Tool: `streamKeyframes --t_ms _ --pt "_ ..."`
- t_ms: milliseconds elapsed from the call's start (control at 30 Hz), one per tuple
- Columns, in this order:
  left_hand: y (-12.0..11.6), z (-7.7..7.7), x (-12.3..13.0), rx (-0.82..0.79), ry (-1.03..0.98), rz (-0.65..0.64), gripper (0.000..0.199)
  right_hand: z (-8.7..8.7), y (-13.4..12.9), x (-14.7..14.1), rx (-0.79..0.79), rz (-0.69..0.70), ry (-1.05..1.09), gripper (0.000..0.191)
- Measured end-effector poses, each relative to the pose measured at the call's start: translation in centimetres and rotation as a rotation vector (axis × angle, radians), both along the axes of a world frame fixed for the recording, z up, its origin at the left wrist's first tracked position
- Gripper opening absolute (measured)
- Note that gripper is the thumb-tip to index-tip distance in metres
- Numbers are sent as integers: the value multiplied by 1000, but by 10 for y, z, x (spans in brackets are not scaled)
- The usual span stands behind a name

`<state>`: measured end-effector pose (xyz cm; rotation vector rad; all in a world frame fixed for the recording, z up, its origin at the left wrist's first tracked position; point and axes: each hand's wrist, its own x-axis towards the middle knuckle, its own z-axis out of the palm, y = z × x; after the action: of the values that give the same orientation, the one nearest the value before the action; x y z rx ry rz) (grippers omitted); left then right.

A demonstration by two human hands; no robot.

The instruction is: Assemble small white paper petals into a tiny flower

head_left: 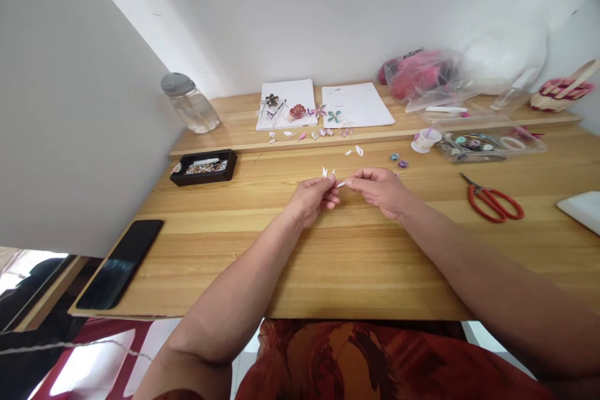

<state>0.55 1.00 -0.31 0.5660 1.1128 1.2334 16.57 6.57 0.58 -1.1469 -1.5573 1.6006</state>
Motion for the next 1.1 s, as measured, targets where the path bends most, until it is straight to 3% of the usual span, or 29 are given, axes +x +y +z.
streamKeyframes --t_ms 500,1100 --pt "-1 -4 -4 36 85 -51 22 2 0 2 42 21 -43 44" --pt "-4 -2 -1 85 174 -19 39 -3 1 2 102 3 -65 36"
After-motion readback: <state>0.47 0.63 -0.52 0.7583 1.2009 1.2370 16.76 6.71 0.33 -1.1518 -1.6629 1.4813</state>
